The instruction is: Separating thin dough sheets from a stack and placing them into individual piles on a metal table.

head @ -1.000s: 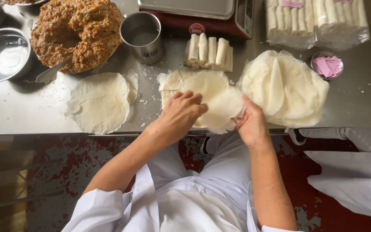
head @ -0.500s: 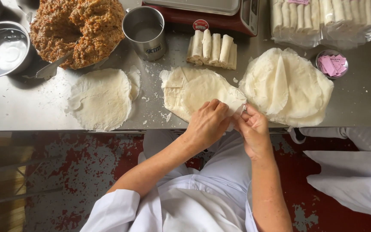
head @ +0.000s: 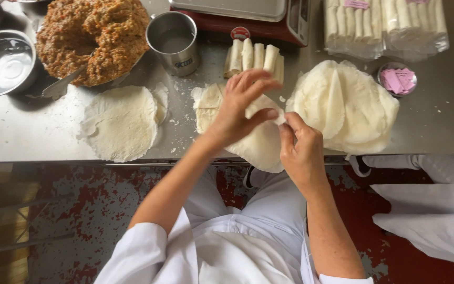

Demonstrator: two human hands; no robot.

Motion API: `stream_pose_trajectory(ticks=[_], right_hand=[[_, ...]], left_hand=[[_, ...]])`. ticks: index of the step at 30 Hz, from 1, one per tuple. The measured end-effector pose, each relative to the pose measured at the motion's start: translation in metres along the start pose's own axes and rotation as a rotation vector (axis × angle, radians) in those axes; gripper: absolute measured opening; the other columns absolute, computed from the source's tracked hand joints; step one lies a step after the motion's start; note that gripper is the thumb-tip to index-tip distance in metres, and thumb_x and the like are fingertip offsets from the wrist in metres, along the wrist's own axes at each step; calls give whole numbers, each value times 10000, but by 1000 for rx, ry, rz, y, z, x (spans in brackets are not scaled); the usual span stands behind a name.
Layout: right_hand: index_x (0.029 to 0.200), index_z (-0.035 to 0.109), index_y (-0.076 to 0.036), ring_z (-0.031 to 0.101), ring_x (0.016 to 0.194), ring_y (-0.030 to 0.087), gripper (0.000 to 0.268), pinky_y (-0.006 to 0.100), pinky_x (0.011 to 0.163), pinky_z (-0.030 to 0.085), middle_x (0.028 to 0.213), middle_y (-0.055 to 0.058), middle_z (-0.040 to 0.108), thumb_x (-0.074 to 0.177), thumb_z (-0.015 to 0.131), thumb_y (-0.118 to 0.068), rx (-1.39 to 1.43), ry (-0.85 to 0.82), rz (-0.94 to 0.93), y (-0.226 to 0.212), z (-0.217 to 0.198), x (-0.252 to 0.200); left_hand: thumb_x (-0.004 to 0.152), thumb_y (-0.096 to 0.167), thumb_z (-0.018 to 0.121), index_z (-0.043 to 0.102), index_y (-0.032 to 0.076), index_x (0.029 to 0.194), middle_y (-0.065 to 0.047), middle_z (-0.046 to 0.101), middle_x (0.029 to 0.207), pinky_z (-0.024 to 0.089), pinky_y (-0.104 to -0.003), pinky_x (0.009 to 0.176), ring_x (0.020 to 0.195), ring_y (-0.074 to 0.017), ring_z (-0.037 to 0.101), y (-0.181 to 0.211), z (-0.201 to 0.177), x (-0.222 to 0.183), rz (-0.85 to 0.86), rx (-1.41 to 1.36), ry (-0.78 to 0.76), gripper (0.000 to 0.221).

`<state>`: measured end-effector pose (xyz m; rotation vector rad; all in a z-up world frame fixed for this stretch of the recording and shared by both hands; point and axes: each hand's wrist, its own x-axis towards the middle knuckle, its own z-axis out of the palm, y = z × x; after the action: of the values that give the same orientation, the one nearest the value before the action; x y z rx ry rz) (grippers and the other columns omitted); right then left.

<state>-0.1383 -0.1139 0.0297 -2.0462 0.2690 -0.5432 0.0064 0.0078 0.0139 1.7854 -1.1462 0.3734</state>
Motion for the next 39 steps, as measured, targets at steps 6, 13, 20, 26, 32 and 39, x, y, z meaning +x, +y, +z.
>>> stream_pose_trajectory(ticks=[6,13,20,26,32,39], right_hand=[[984,707,-78,686,830,110,243,401,820,583,798,67,729,985,508,62,-89,-90,-17,-8,-63,-31],[1172,674,-20,591,1205,299,406,383,1056,404,1372,59,592,893,409,109,-440,-184,188,29,-142,3],[992,632,2,529,1352,415,266,496,1042,416,1622,67,454,882,402,77,-540,-254,306,77,-141,-4],[882,512,25,673,909,362,136,434,900,420,1651,-16,445,891,385,73,-511,-295,433,64,-149,3],[1310,732,-193,393,609,191,508,300,515,309,1103,68,694,983,463,88,-368,-277,537,-36,-170,29],[1130,660,-100,494,876,0,94,172,694,369,963,-76,592,1159,677,-187,-42,-96,188,79,-187,89]], left_hand=[[979,317,675,692,181,867,45,611,612,542,-261,711,624,-102,635,12,11,42,-275,-482,-203,176],[930,77,645,697,148,1009,4,684,932,504,-448,901,925,-222,583,31,153,66,317,0,-477,119],[936,521,635,588,169,640,43,522,797,282,-691,1053,865,-194,493,5,146,74,386,172,-563,462],[973,201,532,550,104,726,-35,485,884,411,-431,702,850,-209,450,-1,120,45,76,264,-517,266],[960,2,438,421,92,905,-99,435,811,363,-428,629,639,-268,359,-11,135,16,-99,6,-306,107],[822,-161,464,463,54,1000,-96,430,869,369,-416,650,692,-288,384,-20,103,4,-72,32,-292,279]])
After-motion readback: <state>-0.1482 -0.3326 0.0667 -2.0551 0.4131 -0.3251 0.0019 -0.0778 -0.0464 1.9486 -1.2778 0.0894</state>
